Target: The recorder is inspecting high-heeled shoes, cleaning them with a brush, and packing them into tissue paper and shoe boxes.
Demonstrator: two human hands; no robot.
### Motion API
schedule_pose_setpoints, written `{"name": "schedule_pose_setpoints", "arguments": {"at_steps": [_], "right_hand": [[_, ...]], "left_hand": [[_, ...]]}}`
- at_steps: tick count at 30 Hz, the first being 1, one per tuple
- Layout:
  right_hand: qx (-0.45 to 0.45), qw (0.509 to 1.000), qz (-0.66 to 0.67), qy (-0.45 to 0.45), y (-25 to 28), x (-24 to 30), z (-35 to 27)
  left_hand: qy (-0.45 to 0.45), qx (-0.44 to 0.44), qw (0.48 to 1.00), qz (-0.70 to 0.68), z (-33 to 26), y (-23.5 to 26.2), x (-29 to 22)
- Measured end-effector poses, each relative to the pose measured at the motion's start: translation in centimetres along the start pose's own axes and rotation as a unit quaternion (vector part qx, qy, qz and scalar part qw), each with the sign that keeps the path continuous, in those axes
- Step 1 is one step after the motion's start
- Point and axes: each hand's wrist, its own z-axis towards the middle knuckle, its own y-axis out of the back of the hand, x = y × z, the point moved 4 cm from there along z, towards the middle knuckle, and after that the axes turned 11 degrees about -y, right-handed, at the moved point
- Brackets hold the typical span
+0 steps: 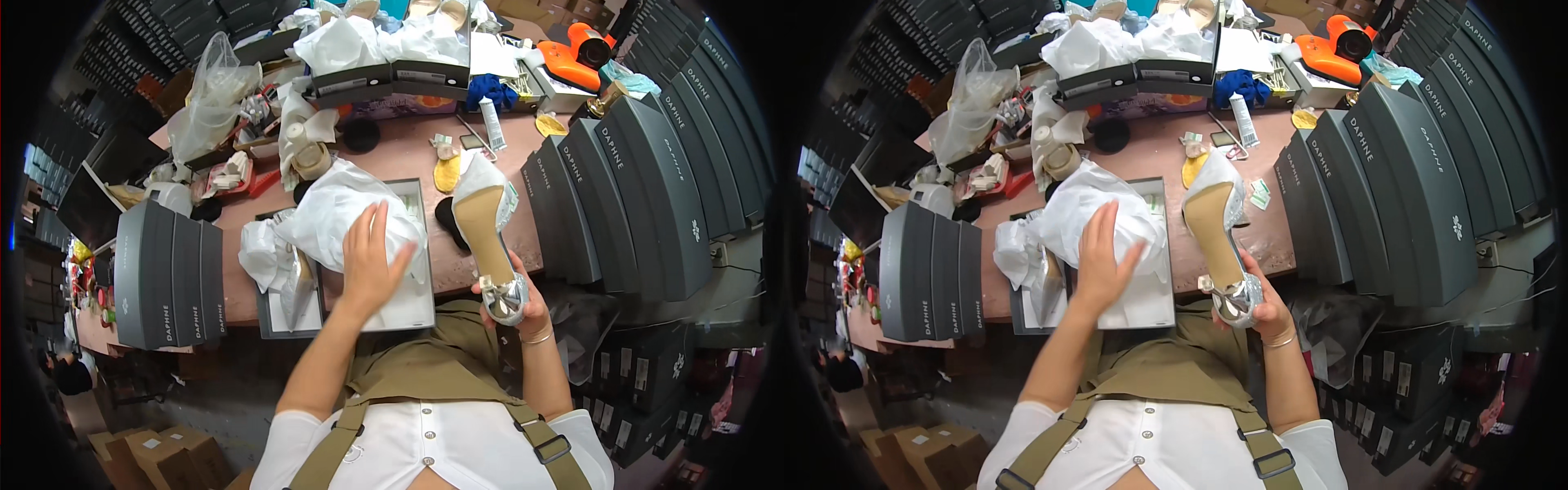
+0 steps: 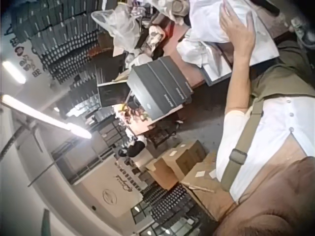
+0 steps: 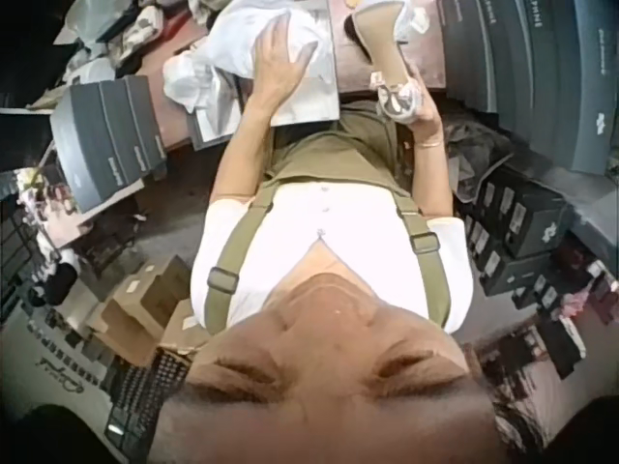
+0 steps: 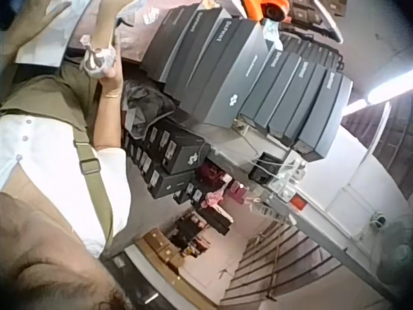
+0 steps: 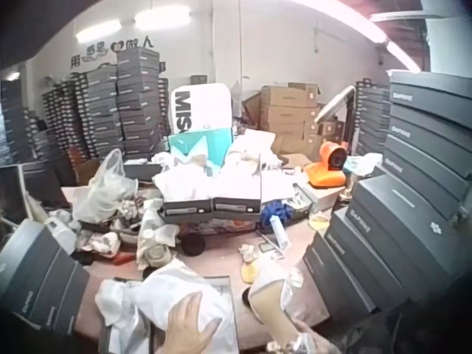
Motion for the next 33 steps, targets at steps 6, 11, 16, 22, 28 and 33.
{"name": "schedule_pose_setpoints", "arguments": {"at_steps": [6, 11, 16, 22, 28, 33], "right_hand": [[0.010, 0.999, -0.026, -0.027, -1.3, -0.8, -0.9], [0.133, 0.985, 0.102, -0.049, -2.3, -1.6, -3.6], [0.191, 0.973, 0.099, -0.086, -7.8, -0.6, -3.6], [0.224, 0.951, -0.042, -0.210, -11.8, -0.1, 0.0], [0.042, 0.936, -0.219, -0.270, -6.9, -2.9, 1.8], [0.084, 0.958, -0.049, -0.269, -5.1, -5.0, 2.1]], "left_hand": [[-0.089, 0.454, 0.881, -0.100, 3.8, -9.5, 4.8], [0.011, 0.226, 0.941, -0.251, 3.9, -7.4, 8.5], [0.106, -0.106, 0.964, -0.219, 7.5, 1.7, 7.8], [0.198, -0.326, 0.863, -0.332, 3.4, 7.4, 5.9], [0.286, -0.256, 0.880, -0.279, -9.7, 7.3, 8.0], [0.111, -0.080, 0.989, -0.053, -9.9, 6.2, 5.5]]}}
